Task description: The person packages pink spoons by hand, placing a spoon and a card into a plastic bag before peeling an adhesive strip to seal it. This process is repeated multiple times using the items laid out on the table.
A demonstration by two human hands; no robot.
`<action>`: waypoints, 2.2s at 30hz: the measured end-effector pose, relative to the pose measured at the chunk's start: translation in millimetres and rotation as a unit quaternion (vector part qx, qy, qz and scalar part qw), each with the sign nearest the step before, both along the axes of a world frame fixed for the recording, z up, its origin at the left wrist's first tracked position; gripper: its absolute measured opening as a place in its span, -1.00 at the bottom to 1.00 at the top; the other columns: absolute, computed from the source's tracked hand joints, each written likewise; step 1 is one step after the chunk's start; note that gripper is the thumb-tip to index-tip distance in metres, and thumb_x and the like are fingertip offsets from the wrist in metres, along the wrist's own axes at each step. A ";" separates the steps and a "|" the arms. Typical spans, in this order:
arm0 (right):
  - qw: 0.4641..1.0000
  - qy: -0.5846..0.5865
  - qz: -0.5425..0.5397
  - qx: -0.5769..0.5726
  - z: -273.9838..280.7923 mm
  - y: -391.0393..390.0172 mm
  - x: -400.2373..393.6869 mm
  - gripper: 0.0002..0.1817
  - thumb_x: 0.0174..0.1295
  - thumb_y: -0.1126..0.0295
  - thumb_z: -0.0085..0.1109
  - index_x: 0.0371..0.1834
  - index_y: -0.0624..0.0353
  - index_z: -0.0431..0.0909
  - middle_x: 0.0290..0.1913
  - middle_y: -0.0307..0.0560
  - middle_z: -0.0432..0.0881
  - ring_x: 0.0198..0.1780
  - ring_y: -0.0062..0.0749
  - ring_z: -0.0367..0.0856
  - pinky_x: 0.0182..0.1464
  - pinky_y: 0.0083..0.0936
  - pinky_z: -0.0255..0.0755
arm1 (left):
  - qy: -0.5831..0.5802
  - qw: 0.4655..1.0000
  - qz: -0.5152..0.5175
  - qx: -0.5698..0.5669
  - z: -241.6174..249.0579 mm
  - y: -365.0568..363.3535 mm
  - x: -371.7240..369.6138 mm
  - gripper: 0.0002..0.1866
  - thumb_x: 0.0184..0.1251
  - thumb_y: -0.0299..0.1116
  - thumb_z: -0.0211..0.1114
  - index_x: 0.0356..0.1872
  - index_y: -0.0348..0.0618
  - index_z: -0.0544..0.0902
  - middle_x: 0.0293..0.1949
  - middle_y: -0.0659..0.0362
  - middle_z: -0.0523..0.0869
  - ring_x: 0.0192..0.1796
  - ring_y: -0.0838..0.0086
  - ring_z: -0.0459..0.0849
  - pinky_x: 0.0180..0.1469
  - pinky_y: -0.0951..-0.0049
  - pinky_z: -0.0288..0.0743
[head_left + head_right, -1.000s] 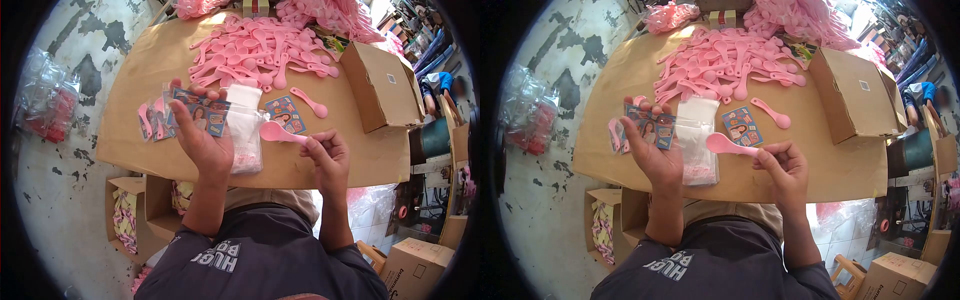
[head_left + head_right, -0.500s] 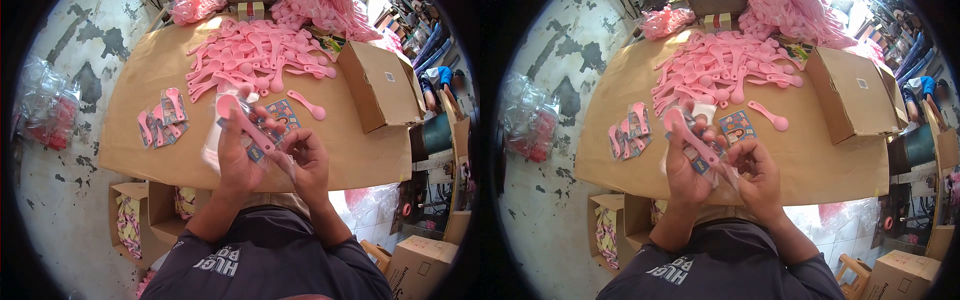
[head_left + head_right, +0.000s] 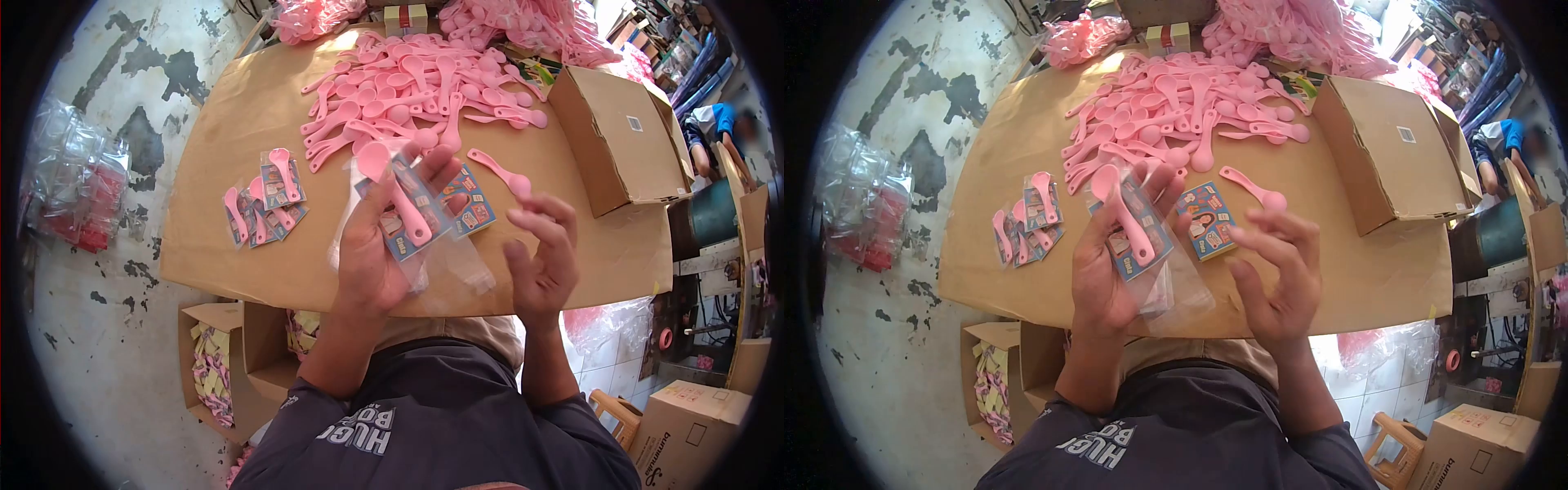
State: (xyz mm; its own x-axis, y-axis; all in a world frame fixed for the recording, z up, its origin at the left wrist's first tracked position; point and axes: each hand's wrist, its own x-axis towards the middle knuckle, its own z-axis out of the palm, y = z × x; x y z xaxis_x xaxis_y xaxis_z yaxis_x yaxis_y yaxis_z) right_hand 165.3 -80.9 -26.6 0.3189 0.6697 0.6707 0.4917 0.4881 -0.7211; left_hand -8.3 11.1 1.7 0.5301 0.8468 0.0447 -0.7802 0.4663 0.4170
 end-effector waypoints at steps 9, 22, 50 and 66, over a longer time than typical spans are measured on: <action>0.970 -0.238 0.047 0.030 27.5 20.6 -7.2 -0.64 0.09 0.30 0.41 -0.01 -0.31 0.84 0.37 0.06 0.53 0.51 0.05 0.30 0.46 -0.06 0.26 | 0.053 0.993 -0.110 -0.006 2.3 -20.4 9.2 -0.45 0.73 -0.16 -0.03 0.55 -0.25 0.27 0.46 -0.05 0.45 0.52 0.23 0.42 0.48 0.16 0.42; 0.976 0.162 0.111 -0.096 16.5 6.4 -8.4 -0.35 0.24 0.54 0.48 0.39 0.21 0.41 -0.20 -0.13 0.72 -0.24 -0.64 0.58 -0.23 -0.66 0.41 | 0.241 0.949 -0.062 0.193 -1.7 -18.6 -3.9 -0.41 0.59 -0.21 0.21 0.44 -0.42 0.34 0.24 -0.16 0.65 0.15 0.21 0.76 0.00 0.11 0.84; 0.943 -0.285 -0.143 0.092 26.6 17.3 2.0 -0.64 -0.02 0.56 0.50 -0.08 0.14 0.78 0.01 -0.23 0.75 0.01 -0.24 0.64 0.03 -0.28 0.49 | 0.512 0.747 0.083 0.417 2.3 -44.8 -1.5 -0.38 0.41 -0.48 0.37 0.50 -0.07 0.50 -0.25 0.03 0.85 -0.24 0.53 0.82 -0.23 0.49 0.63; 0.982 0.149 -0.037 0.109 28.7 27.5 26.6 -0.83 0.30 0.65 0.25 -0.07 0.29 0.63 -0.07 0.07 0.73 0.04 -0.19 0.75 0.12 -0.33 0.63 | 0.488 0.774 0.053 0.400 1.9 -44.5 -3.1 -0.34 0.43 -0.51 0.37 0.55 -0.08 0.43 -0.19 0.03 0.86 -0.20 0.57 0.82 -0.20 0.50 0.67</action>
State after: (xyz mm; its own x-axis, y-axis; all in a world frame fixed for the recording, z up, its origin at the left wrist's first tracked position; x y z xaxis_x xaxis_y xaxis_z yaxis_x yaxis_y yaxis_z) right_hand 191.9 -53.4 2.1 0.5641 0.4891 0.6653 0.3148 0.6175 -0.7209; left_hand -11.5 -33.4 3.6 0.5717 0.7958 0.1998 0.0712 -0.2908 0.9541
